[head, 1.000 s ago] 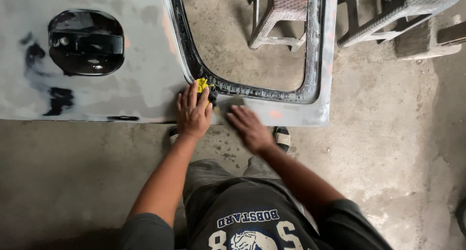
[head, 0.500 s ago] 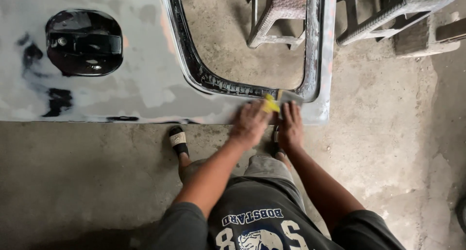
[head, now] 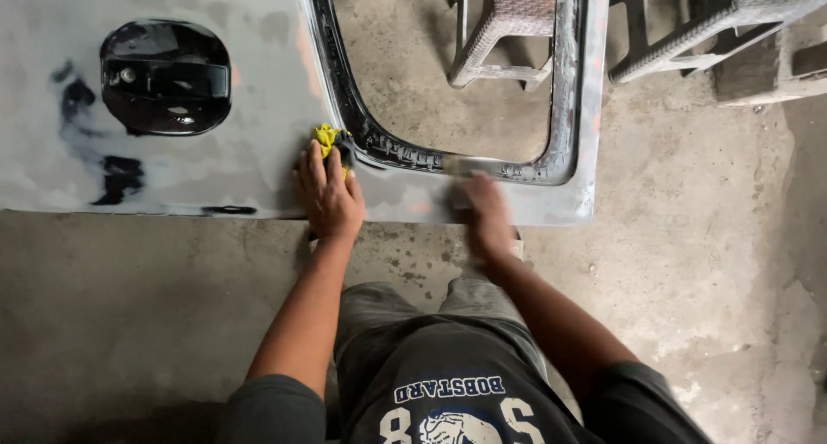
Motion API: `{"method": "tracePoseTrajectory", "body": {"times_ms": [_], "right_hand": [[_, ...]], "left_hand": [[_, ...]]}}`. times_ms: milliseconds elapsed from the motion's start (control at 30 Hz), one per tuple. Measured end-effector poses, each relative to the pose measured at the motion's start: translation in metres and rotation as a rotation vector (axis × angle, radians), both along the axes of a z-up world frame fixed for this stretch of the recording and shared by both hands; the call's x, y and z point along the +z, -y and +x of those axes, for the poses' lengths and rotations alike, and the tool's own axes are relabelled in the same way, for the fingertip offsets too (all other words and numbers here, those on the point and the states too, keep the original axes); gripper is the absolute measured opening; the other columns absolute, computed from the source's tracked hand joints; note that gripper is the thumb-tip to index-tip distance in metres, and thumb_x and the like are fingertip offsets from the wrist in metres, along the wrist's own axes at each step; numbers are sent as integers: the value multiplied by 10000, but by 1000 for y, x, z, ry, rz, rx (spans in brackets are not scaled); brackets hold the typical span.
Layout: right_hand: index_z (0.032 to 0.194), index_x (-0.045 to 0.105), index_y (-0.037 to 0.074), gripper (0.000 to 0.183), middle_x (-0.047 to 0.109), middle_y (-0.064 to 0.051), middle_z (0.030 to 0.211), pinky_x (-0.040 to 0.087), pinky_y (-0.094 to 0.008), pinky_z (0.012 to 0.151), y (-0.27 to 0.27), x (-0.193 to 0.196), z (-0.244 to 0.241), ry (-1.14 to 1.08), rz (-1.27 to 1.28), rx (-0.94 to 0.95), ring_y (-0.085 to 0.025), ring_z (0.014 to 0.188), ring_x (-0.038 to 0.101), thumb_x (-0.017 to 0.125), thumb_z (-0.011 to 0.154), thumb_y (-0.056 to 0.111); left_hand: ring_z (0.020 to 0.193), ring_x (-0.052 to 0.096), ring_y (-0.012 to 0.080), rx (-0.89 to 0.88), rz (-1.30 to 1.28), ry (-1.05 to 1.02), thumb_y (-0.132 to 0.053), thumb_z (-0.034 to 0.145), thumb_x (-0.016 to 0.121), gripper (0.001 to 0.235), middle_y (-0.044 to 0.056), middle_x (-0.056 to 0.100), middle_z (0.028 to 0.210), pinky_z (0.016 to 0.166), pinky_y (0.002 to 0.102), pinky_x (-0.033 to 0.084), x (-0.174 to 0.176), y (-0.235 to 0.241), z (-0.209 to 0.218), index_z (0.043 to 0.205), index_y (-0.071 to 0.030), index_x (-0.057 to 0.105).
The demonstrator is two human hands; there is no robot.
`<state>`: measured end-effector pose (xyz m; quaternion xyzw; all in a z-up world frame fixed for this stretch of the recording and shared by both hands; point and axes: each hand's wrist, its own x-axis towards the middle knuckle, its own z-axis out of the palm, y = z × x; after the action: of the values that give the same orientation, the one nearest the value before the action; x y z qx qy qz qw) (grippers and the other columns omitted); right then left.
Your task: The person sands the surface of a white car door using a sanding block and a yellow sponge. They work around the door handle and the window frame, moving the sanding tools back and forth to smooth the surface.
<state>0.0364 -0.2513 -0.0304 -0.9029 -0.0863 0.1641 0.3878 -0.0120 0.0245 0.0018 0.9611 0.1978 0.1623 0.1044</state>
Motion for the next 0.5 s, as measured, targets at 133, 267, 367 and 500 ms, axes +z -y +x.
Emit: {"method": "tracePoseTrajectory", "body": {"times_ms": [133,267,367,500], "right_hand": [[1541,450,148,512,302,-166,1654,161,-500,1256,-68,16,-15,303,-115,412,-361,1531,256,498,1034,96],[1514,491,177,546,361,-127,1639,226,-483,1246,-42,20,-3,313,-108,534,-344,1515,315,567,979,93],[1491,527,185,542,406,-109,1628,285,-473,1249,25,8,11,308,-103,400,-342,1497,367,600,961,105],[1479,553,121,538,427,-139,1614,340,-495,1198,98,-20,15,303,-238,130,-385,1469,399,598,946,70]], "left_hand": [[1471,377,428,-4,-30,9,-261,1002,612,511,196,387,1613,1204,615,270,1,-2,-4,1467,-55,560],[1470,379,428,-45,-16,5,-271,998,619,518,191,381,1621,1200,606,285,-2,-4,-5,1470,-66,560],[1460,390,423,-25,-2,16,-277,984,630,516,194,389,1610,1187,604,302,-4,3,-1,1453,-69,573],[1419,448,405,-18,19,72,-222,989,625,454,221,471,1554,1178,578,362,-17,31,15,1407,-48,611]]}}
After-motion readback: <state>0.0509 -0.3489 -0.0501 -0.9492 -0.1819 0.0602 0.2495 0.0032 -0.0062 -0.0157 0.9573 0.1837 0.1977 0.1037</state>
